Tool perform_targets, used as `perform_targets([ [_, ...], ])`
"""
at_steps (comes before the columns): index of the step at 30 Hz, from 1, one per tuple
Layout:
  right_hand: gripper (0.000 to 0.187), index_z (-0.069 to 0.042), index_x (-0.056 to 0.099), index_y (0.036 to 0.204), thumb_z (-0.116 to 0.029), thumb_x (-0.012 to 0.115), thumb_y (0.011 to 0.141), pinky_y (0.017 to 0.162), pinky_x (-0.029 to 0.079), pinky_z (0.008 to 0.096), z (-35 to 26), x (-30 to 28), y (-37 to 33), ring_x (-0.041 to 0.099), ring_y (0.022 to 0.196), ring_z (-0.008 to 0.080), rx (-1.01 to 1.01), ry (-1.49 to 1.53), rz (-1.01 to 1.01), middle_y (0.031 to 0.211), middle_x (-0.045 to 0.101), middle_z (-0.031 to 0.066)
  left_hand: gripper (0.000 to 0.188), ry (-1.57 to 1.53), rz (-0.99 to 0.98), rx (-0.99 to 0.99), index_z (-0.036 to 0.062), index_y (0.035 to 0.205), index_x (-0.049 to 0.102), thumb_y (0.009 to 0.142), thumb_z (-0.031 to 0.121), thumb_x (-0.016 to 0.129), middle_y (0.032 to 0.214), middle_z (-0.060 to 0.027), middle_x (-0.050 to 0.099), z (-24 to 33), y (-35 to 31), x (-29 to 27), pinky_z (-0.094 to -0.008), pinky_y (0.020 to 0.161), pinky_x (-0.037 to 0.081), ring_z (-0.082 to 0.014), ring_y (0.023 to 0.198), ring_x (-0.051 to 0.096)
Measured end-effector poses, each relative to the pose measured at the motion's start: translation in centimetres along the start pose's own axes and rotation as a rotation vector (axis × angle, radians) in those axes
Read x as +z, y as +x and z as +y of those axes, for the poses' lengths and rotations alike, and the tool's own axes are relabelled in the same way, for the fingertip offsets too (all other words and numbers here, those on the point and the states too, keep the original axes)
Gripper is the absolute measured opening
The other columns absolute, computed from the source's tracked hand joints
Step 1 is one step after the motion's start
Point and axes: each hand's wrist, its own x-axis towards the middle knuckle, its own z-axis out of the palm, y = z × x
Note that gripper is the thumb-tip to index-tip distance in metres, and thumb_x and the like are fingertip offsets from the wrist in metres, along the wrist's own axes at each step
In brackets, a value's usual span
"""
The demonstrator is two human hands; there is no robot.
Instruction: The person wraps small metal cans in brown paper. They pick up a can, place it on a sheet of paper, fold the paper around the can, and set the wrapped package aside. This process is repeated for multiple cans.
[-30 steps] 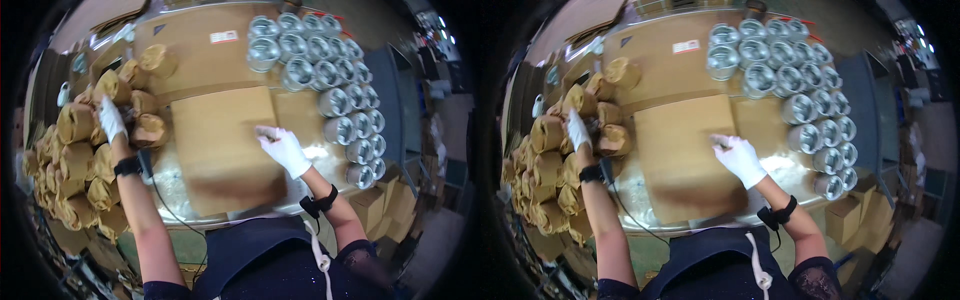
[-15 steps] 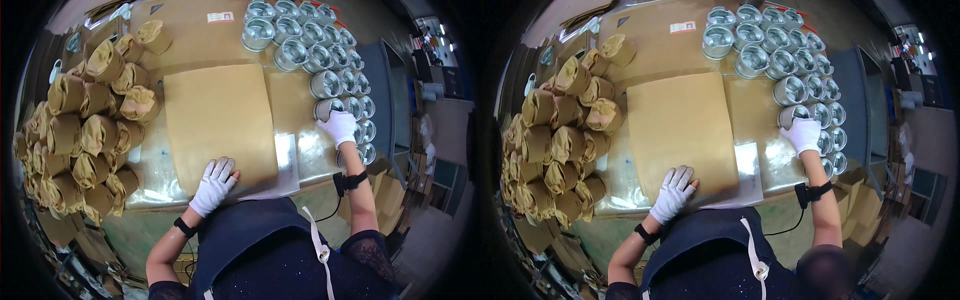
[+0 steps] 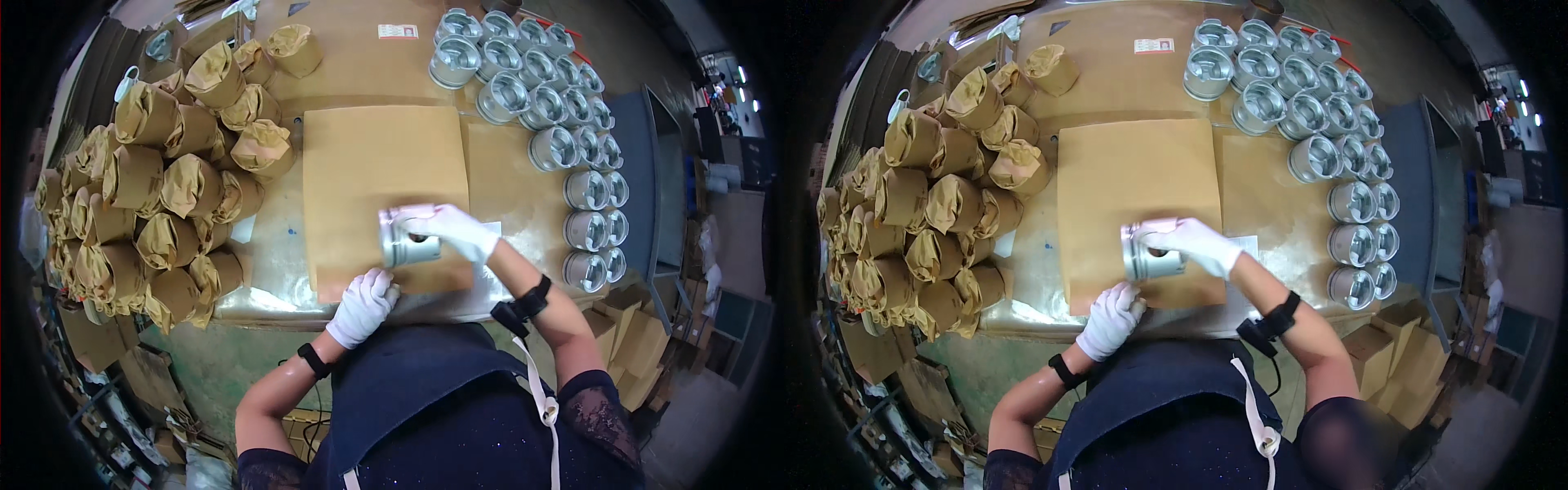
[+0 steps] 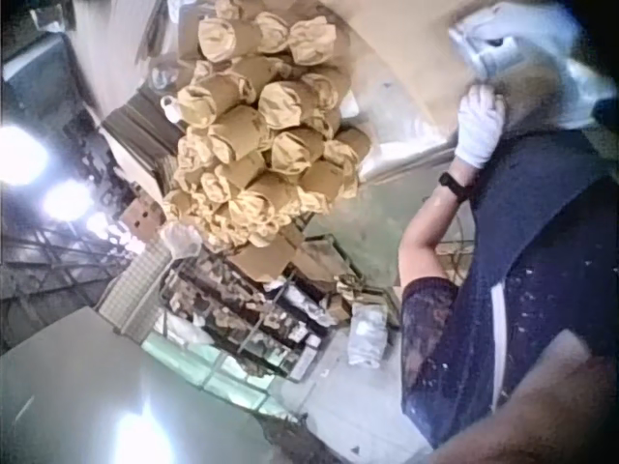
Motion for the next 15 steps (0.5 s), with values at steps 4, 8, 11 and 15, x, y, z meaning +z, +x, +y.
perform_targets([
  [4, 0.042, -0.009, 0.081, 0.110, -0.047, 0.066, 0.101, 0.083, 0.056, 0.0329, -2.2, 1.3, 0.3, 0.072, 0.092, 0.0167, 0.246, -0.346, 0.269, 0.096, 0.079, 0.0054, 0.026, 0.044, 0.232, 0.002, 0.0055, 0.112, 0.066, 0.086, 0.009, 0.072, 0.122, -0.0126, 0.066, -1.4, 7.6, -5.6, -0.0418, 0.092, 0.055, -0.0313, 0.111, 0.065],
  [8, 0.038, -0.012, 0.077, 0.087, -0.050, 0.074, 0.085, 0.073, 0.052, 0.0419, -7.0, 1.0, -0.9, 0.069, 0.076, 0.0263, -0.480, -1.579, 0.716, 0.072, 0.069, 0.0056, 0.024, 0.012, 0.030, -0.279, 0.0074, 0.109, 0.067, 0.087, 0.015, 0.072, 0.103, -0.0137, 0.073, -5.9, 14.4, -6.4, -0.0431, 0.086, 0.057, -0.0311, 0.101, 0.070],
  [11, 0.050, -0.009, 0.072, 0.104, -0.051, 0.079, 0.078, 0.088, 0.050, 0.0416, -4.8, -0.2, 3.6, 0.068, 0.095, 0.0300, -0.778, -1.711, 0.671, 0.090, 0.071, 0.0098, 0.023, 0.098, -0.055, -0.394, 0.0080, 0.106, 0.066, 0.088, 0.022, 0.071, 0.086, -0.0142, 0.074, -10.1, 20.0, -6.6, -0.0456, 0.078, 0.058, -0.0326, 0.087, 0.073],
  [15, 0.082, -0.003, 0.066, 0.121, -0.055, 0.088, 0.062, 0.095, 0.051, 0.0465, -6.9, -2.6, 5.1, 0.069, 0.096, 0.0374, -0.390, -1.470, 0.325, 0.093, 0.071, 0.0171, 0.066, 0.187, 0.147, 0.159, 0.0025, 0.120, 0.065, 0.075, 0.047, 0.082, 0.114, -0.0195, 0.069, -10.3, 19.4, -8.3, -0.0516, 0.106, 0.049, -0.0389, 0.114, 0.065],
])
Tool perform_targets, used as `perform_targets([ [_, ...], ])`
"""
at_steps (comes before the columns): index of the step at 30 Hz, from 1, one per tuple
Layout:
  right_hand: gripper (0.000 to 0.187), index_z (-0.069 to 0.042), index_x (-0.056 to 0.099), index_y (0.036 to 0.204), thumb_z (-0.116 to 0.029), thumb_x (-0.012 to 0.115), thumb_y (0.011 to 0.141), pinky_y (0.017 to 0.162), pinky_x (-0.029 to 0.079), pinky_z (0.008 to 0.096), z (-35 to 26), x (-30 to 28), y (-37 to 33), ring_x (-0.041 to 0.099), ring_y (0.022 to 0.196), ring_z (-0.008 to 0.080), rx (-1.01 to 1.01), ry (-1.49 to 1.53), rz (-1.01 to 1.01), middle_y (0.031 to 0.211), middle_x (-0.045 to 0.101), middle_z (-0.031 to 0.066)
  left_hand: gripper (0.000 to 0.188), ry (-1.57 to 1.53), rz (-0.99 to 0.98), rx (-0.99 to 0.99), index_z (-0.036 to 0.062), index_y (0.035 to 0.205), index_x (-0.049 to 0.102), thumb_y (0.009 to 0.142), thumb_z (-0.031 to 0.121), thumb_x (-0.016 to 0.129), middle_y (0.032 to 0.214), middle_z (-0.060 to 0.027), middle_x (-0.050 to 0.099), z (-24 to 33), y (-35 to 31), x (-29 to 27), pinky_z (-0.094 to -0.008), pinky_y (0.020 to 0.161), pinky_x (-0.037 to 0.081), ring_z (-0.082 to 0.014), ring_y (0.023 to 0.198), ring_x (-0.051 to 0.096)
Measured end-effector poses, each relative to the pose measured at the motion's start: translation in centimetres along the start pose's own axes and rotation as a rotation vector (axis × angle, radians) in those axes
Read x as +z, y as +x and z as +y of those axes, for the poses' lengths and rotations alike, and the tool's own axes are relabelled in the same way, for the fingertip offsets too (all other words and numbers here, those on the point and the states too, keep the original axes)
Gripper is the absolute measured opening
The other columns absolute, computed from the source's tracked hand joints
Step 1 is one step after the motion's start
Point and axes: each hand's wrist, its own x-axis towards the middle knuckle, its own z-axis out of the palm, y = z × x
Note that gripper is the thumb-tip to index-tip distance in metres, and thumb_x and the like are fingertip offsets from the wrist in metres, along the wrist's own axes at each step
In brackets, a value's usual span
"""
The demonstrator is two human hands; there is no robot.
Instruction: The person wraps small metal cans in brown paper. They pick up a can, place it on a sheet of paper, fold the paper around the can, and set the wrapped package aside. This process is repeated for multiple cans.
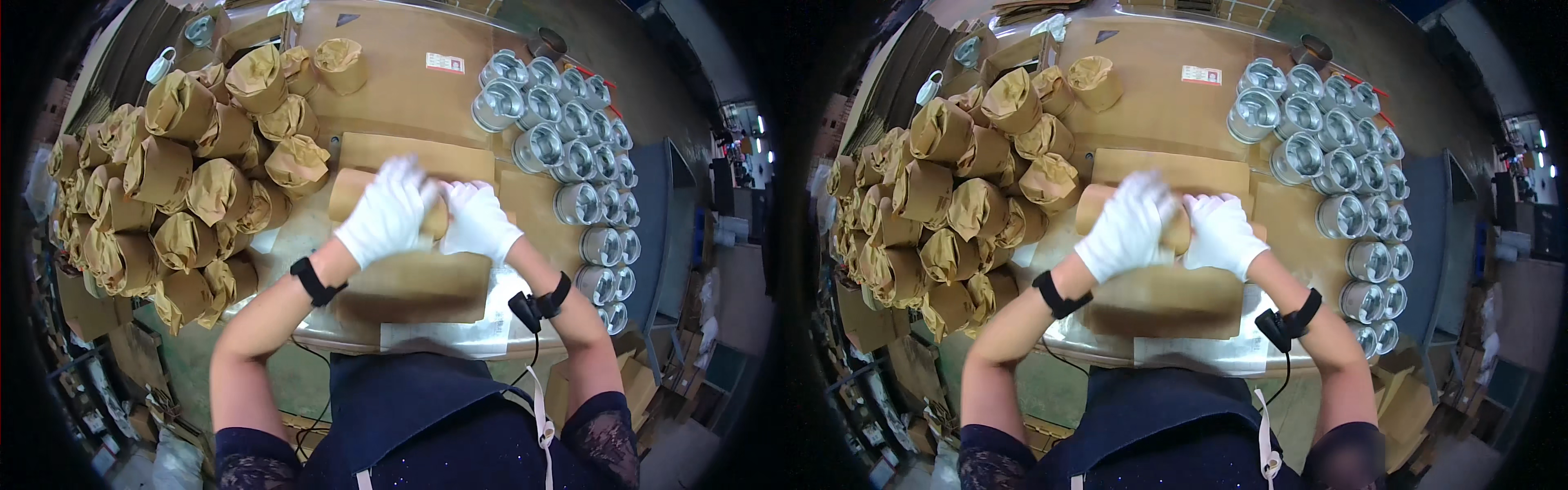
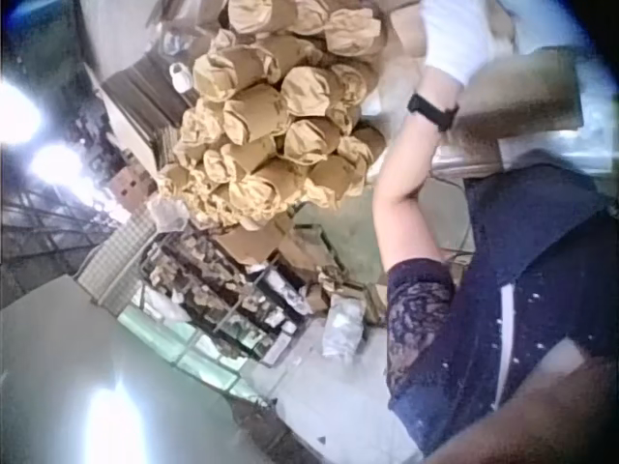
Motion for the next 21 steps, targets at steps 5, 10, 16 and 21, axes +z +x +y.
perform_targets([
  [5, 0.086, -0.009, 0.066, 0.126, -0.058, 0.089, 0.059, 0.099, 0.052, 0.0461, 1.1, -1.9, -0.2, 0.070, 0.102, 0.0355, 0.047, 0.094, -0.234, 0.103, 0.073, 0.0158, 0.070, -0.271, -0.478, -0.119, 0.0015, 0.113, 0.066, 0.070, 0.054, 0.082, 0.098, -0.0230, 0.072, -0.5, 1.2, 0.2, -0.0475, 0.092, 0.056, -0.0380, 0.100, 0.071],
  [10, 0.102, -0.011, 0.056, 0.140, -0.060, 0.091, 0.056, 0.109, 0.043, 0.0536, 3.5, 1.4, 0.8, 0.056, 0.126, 0.0370, -0.053, -0.127, 0.438, 0.125, 0.062, 0.0134, 0.073, -0.157, -0.214, -0.356, -0.0004, 0.115, 0.072, 0.077, 0.061, 0.077, 0.108, -0.0231, 0.074, -6.0, 3.6, 1.6, -0.0478, 0.095, 0.055, -0.0381, 0.107, 0.070],
  [16, 0.103, -0.011, 0.052, 0.142, -0.051, 0.094, 0.057, 0.109, 0.045, 0.0534, 3.8, 5.9, 2.2, 0.056, 0.123, 0.0396, -0.049, 0.078, 0.706, 0.129, 0.057, 0.0160, 0.048, 0.232, -0.062, -0.151, -0.0091, 0.123, 0.066, 0.090, 0.026, 0.071, 0.136, -0.0243, 0.063, -5.1, -2.1, 9.0, -0.0534, 0.112, 0.046, -0.0416, 0.133, 0.054],
  [21, 0.098, -0.014, 0.054, 0.140, -0.043, 0.096, 0.057, 0.106, 0.046, 0.0524, 3.7, 6.8, 0.8, 0.057, 0.122, 0.0386, 0.076, 0.088, 0.767, 0.131, 0.057, 0.0155, 0.028, 0.028, 0.271, -0.514, 0.0039, 0.121, 0.069, 0.096, 0.014, 0.065, 0.139, -0.0201, 0.062, -3.7, 1.2, 5.0, -0.0440, 0.101, 0.055, -0.0368, 0.118, 0.065],
])
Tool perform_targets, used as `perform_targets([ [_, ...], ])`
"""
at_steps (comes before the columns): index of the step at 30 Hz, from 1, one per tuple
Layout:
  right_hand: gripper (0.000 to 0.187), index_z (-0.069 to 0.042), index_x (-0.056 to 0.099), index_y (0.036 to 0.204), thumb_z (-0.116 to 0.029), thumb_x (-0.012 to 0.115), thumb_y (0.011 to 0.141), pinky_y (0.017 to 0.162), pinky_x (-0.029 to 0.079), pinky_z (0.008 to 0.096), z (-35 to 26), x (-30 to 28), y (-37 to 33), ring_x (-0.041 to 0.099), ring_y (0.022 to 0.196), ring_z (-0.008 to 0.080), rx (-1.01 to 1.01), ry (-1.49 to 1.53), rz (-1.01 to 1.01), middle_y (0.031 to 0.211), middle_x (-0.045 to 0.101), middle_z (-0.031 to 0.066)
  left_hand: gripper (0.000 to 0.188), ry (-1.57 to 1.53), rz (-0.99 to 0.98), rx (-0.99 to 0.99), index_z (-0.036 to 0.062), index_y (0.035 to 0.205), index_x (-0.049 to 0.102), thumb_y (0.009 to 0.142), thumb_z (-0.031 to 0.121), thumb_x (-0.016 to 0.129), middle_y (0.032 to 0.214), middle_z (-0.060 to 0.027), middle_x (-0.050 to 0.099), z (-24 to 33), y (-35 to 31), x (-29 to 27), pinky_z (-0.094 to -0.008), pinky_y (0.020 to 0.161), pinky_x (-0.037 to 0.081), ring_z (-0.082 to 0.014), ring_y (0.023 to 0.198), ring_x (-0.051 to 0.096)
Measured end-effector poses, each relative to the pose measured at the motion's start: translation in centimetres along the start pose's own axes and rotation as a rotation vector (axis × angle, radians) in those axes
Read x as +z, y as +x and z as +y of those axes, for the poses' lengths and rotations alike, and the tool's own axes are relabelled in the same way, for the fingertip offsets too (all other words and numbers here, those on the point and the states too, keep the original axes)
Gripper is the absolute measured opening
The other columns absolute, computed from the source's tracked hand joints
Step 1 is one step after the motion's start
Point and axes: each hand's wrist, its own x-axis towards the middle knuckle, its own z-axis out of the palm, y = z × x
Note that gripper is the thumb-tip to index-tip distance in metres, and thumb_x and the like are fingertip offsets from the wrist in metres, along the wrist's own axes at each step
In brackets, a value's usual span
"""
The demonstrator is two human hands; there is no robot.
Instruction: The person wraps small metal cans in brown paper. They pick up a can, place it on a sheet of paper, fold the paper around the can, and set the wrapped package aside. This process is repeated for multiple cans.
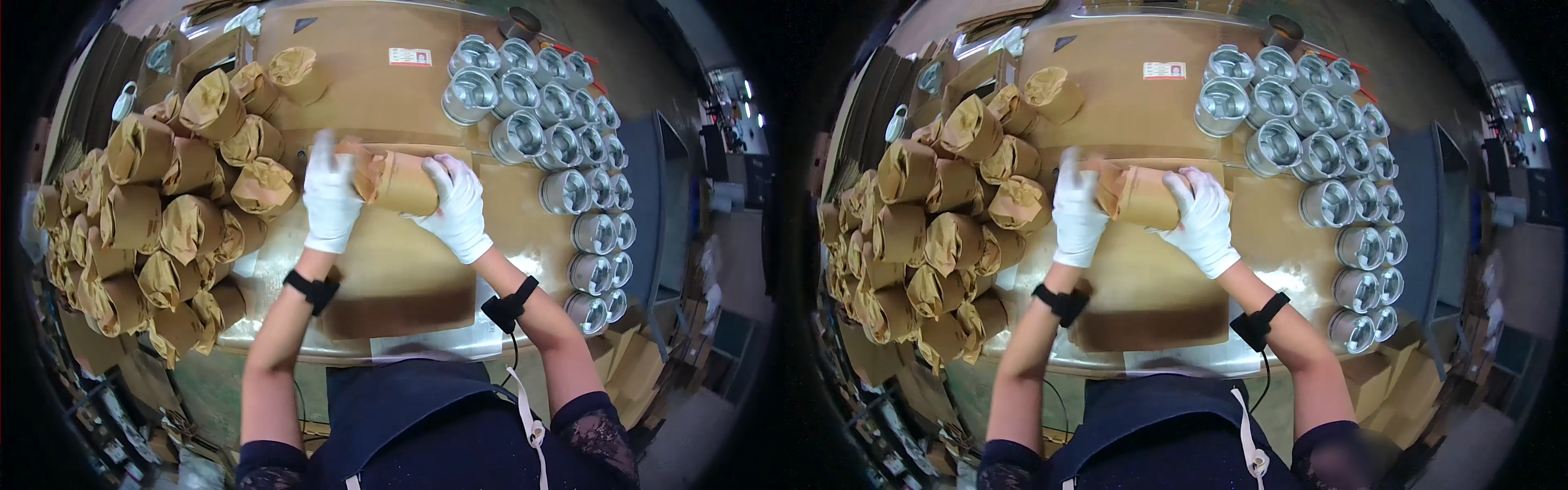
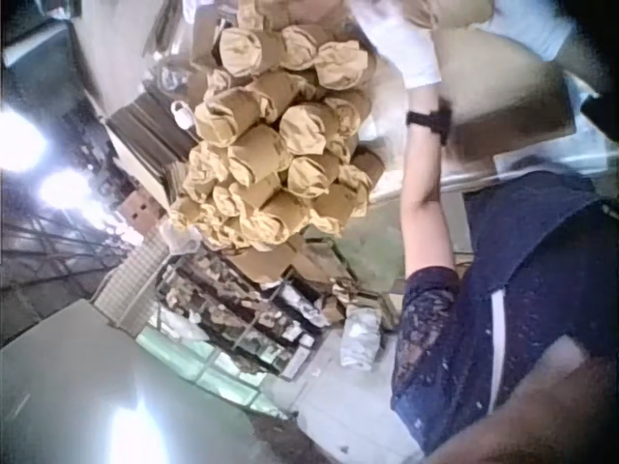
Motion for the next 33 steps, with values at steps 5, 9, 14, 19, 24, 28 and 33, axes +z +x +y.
perform_targets([
  [5, 0.098, -0.016, 0.054, 0.141, -0.034, 0.096, 0.055, 0.106, 0.046, 0.0522, 0.4, 0.1, -0.7, 0.056, 0.125, 0.0388, -0.124, 0.056, -0.050, 0.141, 0.054, 0.0165, 0.058, -0.800, -0.285, -0.775, 0.0004, 0.145, 0.059, 0.100, 0.036, 0.066, 0.094, -0.0078, 0.071, 1.1, -3.5, 4.6, -0.0301, 0.073, 0.053, -0.0123, 0.085, 0.061],
  [9, 0.079, -0.014, 0.060, 0.135, -0.029, 0.091, 0.063, 0.100, 0.051, 0.0503, 4.1, -1.9, 0.0, 0.062, 0.118, 0.0394, 0.018, 0.186, -0.286, 0.133, 0.061, 0.0199, 0.055, -0.784, -0.236, -0.801, -0.0022, 0.149, 0.055, 0.101, 0.021, 0.066, 0.092, 0.0009, 0.069, 2.9, -3.5, 4.9, -0.0283, 0.064, 0.049, -0.0087, 0.069, 0.054],
  [14, 0.039, -0.006, 0.069, 0.126, -0.009, 0.067, 0.087, 0.079, 0.057, 0.0501, -0.1, -0.1, -0.3, 0.070, 0.086, 0.0424, 0.380, 0.201, -0.233, 0.089, 0.071, 0.0225, 0.074, -1.110, 0.138, -0.960, -0.0003, 0.160, 0.039, 0.097, 0.020, 0.072, 0.134, -0.0106, 0.061, 3.8, -8.1, 7.3, -0.0320, 0.095, 0.051, -0.0150, 0.110, 0.059],
  [19, 0.056, 0.001, 0.064, 0.134, -0.015, 0.070, 0.081, 0.087, 0.058, 0.0430, -8.9, -2.2, 0.7, 0.071, 0.104, 0.0333, 0.242, 0.143, -0.276, 0.113, 0.074, 0.0212, 0.073, -0.852, 0.107, -0.798, 0.0098, 0.164, 0.030, 0.101, 0.016, 0.068, 0.131, -0.0082, 0.064, 3.1, -8.4, 3.1, -0.0312, 0.095, 0.053, -0.0126, 0.110, 0.061],
  [24, 0.036, -0.010, 0.074, 0.116, -0.009, 0.068, 0.081, 0.094, 0.056, 0.0404, -9.9, -2.3, 2.5, 0.069, 0.116, 0.0269, -0.043, 0.255, -0.180, 0.115, 0.077, 0.0101, 0.063, -1.406, -0.106, -1.239, 0.0190, 0.157, 0.039, 0.102, 0.034, 0.064, 0.136, -0.0120, 0.064, 0.5, -5.1, -0.7, -0.0435, 0.090, 0.060, -0.0255, 0.112, 0.068],
  [28, 0.029, -0.011, 0.080, 0.106, -0.004, 0.066, 0.082, 0.094, 0.057, 0.0391, -8.7, -5.0, 3.4, 0.072, 0.110, 0.0267, 0.145, 0.331, -0.401, 0.107, 0.079, 0.0089, 0.053, -1.670, 0.018, -1.119, 0.0189, 0.147, 0.047, 0.102, 0.043, 0.062, 0.152, -0.0090, 0.053, -1.9, 0.6, -1.3, -0.0577, 0.105, 0.054, -0.0334, 0.138, 0.053],
  [33, 0.032, -0.008, 0.079, 0.113, -0.002, 0.061, 0.087, 0.091, 0.059, 0.0389, -5.7, -4.0, -1.8, 0.076, 0.099, 0.0285, 0.544, 0.595, -0.444, 0.103, 0.080, 0.0111, 0.042, -1.714, 0.398, -1.187, 0.0206, 0.138, 0.056, 0.098, 0.028, 0.069, 0.141, -0.0072, 0.058, -8.3, 6.7, 2.1, -0.0629, 0.106, 0.051, -0.0318, 0.134, 0.052],
])
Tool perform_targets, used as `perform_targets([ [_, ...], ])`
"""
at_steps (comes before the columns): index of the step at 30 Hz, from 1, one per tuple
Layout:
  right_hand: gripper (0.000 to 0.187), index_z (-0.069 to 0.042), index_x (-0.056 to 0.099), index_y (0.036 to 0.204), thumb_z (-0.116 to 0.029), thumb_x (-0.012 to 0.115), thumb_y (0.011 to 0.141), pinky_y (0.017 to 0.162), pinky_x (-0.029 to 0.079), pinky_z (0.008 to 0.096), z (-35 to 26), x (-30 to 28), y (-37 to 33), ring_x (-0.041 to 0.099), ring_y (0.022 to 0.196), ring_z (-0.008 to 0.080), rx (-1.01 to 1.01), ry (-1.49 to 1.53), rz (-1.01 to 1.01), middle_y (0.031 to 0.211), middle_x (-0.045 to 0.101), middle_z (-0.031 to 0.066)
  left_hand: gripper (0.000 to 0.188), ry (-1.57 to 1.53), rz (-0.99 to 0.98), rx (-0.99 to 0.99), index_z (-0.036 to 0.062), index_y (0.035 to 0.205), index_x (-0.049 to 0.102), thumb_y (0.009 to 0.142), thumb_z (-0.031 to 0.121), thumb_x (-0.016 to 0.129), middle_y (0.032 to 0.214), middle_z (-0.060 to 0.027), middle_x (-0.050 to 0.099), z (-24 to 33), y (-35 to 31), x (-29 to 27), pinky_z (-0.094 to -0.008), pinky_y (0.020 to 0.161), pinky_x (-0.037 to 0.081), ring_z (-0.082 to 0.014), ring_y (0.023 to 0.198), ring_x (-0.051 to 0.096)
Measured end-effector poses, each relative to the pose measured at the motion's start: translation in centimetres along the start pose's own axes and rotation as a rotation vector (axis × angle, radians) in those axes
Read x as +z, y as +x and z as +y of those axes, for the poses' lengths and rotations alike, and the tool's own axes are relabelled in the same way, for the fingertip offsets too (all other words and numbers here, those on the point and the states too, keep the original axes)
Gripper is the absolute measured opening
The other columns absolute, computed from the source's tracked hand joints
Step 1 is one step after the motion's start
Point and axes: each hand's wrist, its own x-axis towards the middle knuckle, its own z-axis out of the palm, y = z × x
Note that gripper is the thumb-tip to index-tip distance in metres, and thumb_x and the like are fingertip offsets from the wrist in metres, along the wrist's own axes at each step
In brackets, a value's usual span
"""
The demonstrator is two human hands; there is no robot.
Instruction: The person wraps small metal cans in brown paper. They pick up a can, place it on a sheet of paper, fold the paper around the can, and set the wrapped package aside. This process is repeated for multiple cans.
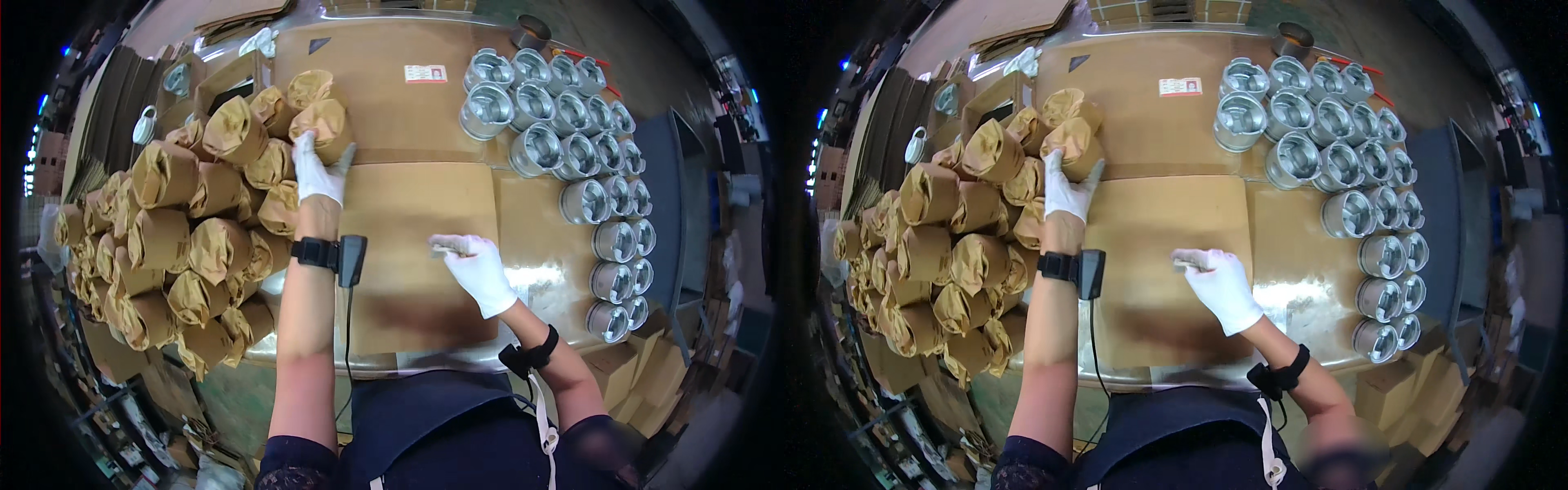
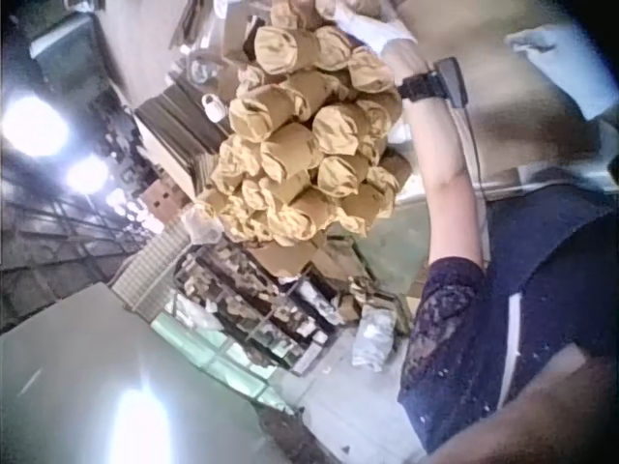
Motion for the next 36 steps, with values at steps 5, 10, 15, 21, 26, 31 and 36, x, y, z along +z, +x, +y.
perform_targets([
  [5, 0.027, -0.011, 0.080, 0.112, -0.010, 0.062, 0.092, 0.090, 0.059, 0.0387, 3.1, -2.9, -1.1, 0.076, 0.098, 0.0304, 0.068, -0.148, 0.057, 0.105, 0.079, 0.0122, 0.055, 0.137, 0.157, 0.144, 0.0226, 0.149, 0.047, 0.100, 0.026, 0.069, 0.151, -0.0054, 0.051, -1.5, 1.2, 0.6, -0.0634, 0.103, 0.048, -0.0293, 0.137, 0.047],
  [10, 0.020, -0.012, 0.080, 0.110, -0.016, 0.070, 0.094, 0.085, 0.060, 0.0413, 6.0, -12.4, 1.5, 0.076, 0.095, 0.0317, 0.041, -0.408, 0.551, 0.104, 0.078, 0.0162, 0.063, 0.520, -0.025, 0.590, -0.0004, 0.158, 0.038, 0.101, 0.011, 0.063, 0.147, -0.0133, 0.057, -3.0, -8.3, -0.9, -0.0363, 0.118, 0.035, -0.0210, 0.138, 0.049],
  [15, 0.036, -0.009, 0.079, 0.088, -0.045, 0.071, 0.093, 0.068, 0.056, 0.0472, 5.3, -16.9, 6.8, 0.070, 0.078, 0.0363, -0.078, -1.015, 0.642, 0.079, 0.073, 0.0168, 0.037, 1.690, -1.223, 1.027, 0.0162, 0.123, 0.070, 0.086, 0.011, 0.071, 0.133, -0.0134, 0.065, -3.1, -22.4, -11.0, -0.0455, 0.101, 0.053, -0.0318, 0.119, 0.065],
  [21, 0.051, -0.010, 0.078, 0.083, -0.061, 0.075, 0.082, 0.065, 0.057, 0.0447, 7.9, -15.2, 11.9, 0.074, 0.073, 0.0321, 0.086, -1.348, 0.335, 0.074, 0.073, 0.0153, 0.043, 1.857, -1.333, 0.944, 0.0221, 0.127, 0.070, 0.084, 0.027, 0.072, 0.149, -0.0127, 0.055, -6.0, -26.5, -17.4, -0.0636, 0.115, 0.038, -0.0378, 0.139, 0.050],
  [26, 0.055, -0.005, 0.081, 0.098, -0.057, 0.075, 0.080, 0.078, 0.058, 0.0447, 7.8, -16.8, 10.5, 0.075, 0.087, 0.0362, 0.237, -0.974, 0.224, 0.091, 0.077, 0.0239, 0.043, 1.841, -1.223, 1.020, 0.0233, 0.124, 0.072, 0.081, 0.028, 0.074, 0.150, -0.0110, 0.055, -6.4, -25.8, -17.6, -0.0637, 0.114, 0.039, -0.0364, 0.140, 0.050],
  [31, 0.046, -0.002, 0.075, 0.118, -0.040, 0.079, 0.092, 0.078, 0.052, 0.0280, 5.8, -15.7, 4.1, 0.066, 0.088, 0.0088, 0.453, 0.104, -0.048, 0.104, 0.073, -0.0005, 0.046, 1.767, -1.135, 1.009, 0.0144, 0.116, 0.074, 0.071, 0.026, 0.081, 0.145, -0.0117, 0.060, -6.4, -26.9, -17.0, -0.0503, 0.110, 0.047, -0.0340, 0.131, 0.057],
  [36, 0.047, -0.001, 0.072, 0.122, -0.038, 0.077, 0.093, 0.084, 0.053, 0.0268, 0.3, -11.3, -1.7, 0.067, 0.090, 0.0097, 0.548, 0.278, -0.236, 0.105, 0.073, -0.0005, 0.040, 1.667, -1.210, 0.906, 0.0129, 0.115, 0.073, 0.079, 0.030, 0.077, 0.143, -0.0112, 0.059, -5.2, -26.5, -16.8, -0.0502, 0.110, 0.046, -0.0329, 0.132, 0.055],
])
